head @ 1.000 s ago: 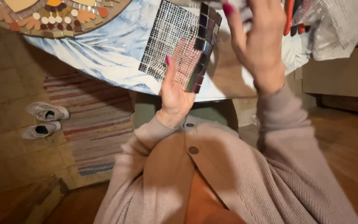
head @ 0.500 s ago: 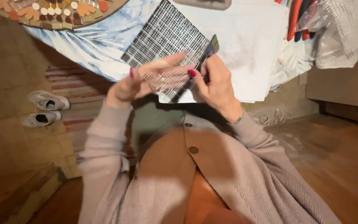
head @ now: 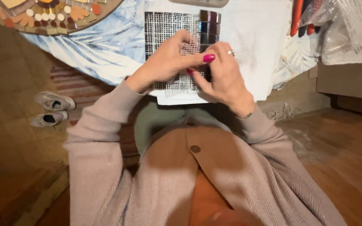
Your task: Peeling small mosaic tiles off a mesh grid to prepare them for a larger mosaic project.
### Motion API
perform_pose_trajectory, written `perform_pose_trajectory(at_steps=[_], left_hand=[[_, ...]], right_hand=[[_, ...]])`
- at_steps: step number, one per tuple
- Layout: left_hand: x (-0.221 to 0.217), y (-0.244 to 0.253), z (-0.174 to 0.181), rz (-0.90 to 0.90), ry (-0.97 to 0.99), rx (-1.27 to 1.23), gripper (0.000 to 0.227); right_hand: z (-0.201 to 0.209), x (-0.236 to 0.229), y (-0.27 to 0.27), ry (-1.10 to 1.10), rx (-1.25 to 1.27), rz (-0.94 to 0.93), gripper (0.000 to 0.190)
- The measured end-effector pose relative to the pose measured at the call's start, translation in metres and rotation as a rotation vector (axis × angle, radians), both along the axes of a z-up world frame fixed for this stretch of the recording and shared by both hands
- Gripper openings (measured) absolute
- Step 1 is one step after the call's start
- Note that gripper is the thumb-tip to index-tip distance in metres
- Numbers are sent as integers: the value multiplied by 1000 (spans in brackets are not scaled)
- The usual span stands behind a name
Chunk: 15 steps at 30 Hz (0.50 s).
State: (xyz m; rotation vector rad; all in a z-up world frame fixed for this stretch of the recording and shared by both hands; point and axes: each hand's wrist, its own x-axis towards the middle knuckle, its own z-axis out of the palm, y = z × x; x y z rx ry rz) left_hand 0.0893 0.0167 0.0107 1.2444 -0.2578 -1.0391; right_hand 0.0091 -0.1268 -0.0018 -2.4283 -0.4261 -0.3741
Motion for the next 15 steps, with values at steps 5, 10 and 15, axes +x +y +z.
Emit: perform_pose_trajectory(at_steps=[5,10,15], left_hand=[[-2,3,-3,36,-687,297,27],[-22,-10,-2,270,-873,289,23],[-35,-31,-10,367,-910,158,23]], right_hand=[[16,-10,13,39,210,-30,24],[21,-16,10,101,353,-135,19],[8,-12,4,158,290,-246,23]])
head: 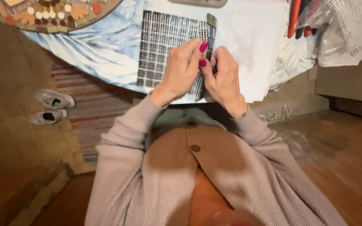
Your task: Peeling small mosaic tiles off a mesh grid to prepare them for a larger mosaic project.
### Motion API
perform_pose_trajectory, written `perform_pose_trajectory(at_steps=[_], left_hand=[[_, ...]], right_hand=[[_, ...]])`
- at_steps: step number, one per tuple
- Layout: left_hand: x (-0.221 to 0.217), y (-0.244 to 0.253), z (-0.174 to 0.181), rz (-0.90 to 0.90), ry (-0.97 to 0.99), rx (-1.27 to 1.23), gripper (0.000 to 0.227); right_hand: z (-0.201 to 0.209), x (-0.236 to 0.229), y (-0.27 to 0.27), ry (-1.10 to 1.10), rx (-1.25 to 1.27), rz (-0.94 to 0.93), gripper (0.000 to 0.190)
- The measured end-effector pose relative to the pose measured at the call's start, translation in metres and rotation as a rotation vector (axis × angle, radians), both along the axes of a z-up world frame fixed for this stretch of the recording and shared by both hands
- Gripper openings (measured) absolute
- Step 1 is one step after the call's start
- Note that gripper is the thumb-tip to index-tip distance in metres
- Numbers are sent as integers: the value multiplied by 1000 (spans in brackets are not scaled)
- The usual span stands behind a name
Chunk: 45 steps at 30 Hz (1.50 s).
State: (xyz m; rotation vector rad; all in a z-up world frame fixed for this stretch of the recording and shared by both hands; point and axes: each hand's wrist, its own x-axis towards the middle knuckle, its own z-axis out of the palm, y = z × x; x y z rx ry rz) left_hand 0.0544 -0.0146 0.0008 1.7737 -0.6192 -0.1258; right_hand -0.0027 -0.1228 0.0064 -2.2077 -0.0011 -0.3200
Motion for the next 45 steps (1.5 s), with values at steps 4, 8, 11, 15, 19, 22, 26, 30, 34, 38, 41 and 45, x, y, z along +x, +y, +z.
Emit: perform_pose_trajectory(at_steps=[4,8,11,15,19,22,26,30,34,38,41,45], left_hand=[[-3,-10,-1,-61,179,-213,30],[-7,-17,-3,-35,96,-197,24],[-7,-21,-5,-37,96,-228,25],[-9,-22,-11,-44,178,-289,29],[-9,-23,-21,-44,229,-360,27],[-13,-24,-28,-56,309,-429,26],[-12,-25,-40,-73,381,-519,27],[-15,-25,-59,-52,438,-556,23],[-15,-26,-73,-35,789,-760,21],[-12,-27,-64,-63,762,-769,22],[-14,-26,-45,-85,738,-757,22],[-14,-28,-25,-54,491,-564,29]], right_hand=[[-3,2,-10,35,122,8,37],[-2,-1,-23,107,118,-33,40],[8,3,-18,121,181,8,34],[5,7,-16,66,169,48,34],[-10,7,-20,19,124,54,37],[-17,4,-21,9,133,39,37],[-14,9,-20,-55,174,69,37],[-20,11,-21,-83,200,116,39],[-34,11,-20,-119,431,145,43],[-35,13,-19,-134,472,135,46],[-40,9,-24,-68,533,135,45],[-44,1,-35,-21,766,97,37]])
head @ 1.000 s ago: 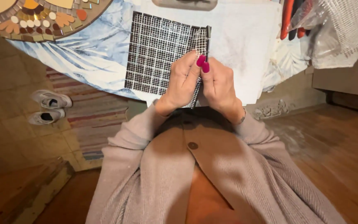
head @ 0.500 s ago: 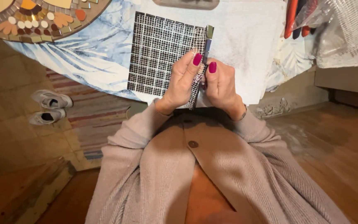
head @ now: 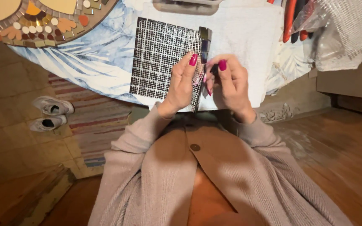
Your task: Peeling small mosaic tiles off a mesh grid to prepare them for a larger mosaic project.
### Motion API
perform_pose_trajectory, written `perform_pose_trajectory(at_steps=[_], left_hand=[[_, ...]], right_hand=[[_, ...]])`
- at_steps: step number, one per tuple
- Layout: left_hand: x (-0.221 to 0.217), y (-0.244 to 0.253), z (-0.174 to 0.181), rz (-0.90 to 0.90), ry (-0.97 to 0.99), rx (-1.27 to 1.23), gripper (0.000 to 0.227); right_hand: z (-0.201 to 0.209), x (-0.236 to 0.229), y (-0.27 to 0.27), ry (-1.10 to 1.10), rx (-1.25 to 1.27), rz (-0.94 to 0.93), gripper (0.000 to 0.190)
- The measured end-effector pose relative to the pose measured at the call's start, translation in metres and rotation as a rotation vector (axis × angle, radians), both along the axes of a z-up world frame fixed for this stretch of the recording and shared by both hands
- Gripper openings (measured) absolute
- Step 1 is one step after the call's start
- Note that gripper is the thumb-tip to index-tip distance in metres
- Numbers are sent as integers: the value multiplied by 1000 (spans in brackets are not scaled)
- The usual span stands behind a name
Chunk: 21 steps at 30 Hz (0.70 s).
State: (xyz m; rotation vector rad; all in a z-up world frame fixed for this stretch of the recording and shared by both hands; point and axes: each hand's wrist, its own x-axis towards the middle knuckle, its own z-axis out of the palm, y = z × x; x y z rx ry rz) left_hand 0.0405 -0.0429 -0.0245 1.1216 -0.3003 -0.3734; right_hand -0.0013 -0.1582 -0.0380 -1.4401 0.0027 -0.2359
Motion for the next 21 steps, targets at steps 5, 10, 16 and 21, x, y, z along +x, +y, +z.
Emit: perform_pose_trajectory(at_steps=[5,10,16,21], left_hand=[[1,-3,-13,-67,53,-40,36],[12,11,28,-124,-105,319,28],[33,31,81,-203,-463,928,20],[31,26,58,-117,-424,789,10]], right_hand=[[5,-3,-15,299,360,118,21],[25,3,-11,334,343,71,29],[41,-1,-4,310,289,63,22],[43,-7,-9,341,545,138,15]])
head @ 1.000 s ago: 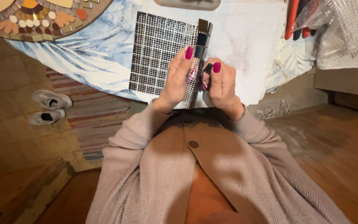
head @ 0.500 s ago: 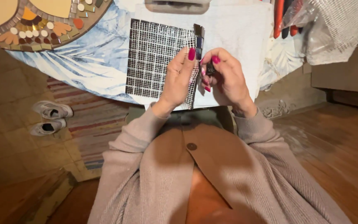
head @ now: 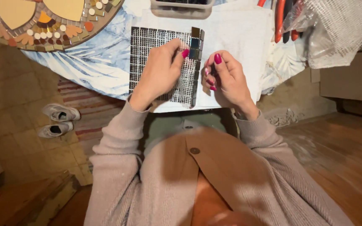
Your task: Peeling small mosaic tiles off a mesh grid to prepare them for a larger mosaic project.
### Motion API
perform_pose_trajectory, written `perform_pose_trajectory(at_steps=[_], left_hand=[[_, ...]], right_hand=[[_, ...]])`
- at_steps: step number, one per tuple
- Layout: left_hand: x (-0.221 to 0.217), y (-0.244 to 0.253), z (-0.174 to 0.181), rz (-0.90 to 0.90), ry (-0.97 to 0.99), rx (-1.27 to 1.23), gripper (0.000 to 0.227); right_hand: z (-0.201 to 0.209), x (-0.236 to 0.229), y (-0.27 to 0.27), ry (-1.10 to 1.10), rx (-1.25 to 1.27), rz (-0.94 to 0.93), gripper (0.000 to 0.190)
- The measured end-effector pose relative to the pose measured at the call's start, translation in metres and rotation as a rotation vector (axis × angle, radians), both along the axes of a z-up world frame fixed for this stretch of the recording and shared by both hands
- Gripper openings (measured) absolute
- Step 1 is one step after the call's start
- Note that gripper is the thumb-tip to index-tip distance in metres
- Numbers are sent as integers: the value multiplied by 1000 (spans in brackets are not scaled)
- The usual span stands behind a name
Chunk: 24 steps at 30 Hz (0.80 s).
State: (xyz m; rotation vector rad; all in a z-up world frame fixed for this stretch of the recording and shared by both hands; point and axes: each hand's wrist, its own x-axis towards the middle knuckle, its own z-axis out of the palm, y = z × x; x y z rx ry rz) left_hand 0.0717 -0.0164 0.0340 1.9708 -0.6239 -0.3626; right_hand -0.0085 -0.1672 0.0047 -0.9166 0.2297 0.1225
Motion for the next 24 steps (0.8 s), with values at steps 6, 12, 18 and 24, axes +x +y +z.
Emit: perform_pose_trajectory(at_steps=[6,12,18,24], left_hand=[[-14,-15,-28,103,-55,-40,28],[-19,-24,-54,110,195,-314,32],[-22,-32,-57,72,354,-698,30],[-18,-34,-72,97,391,-782,28]], right_hand=[[0,4,5,42,-77,29,34],[-14,11,11,-136,-1031,-23,43],[-1,15,23,-120,-1109,-13,37],[-9,20,24,-274,-1187,-10,37]])
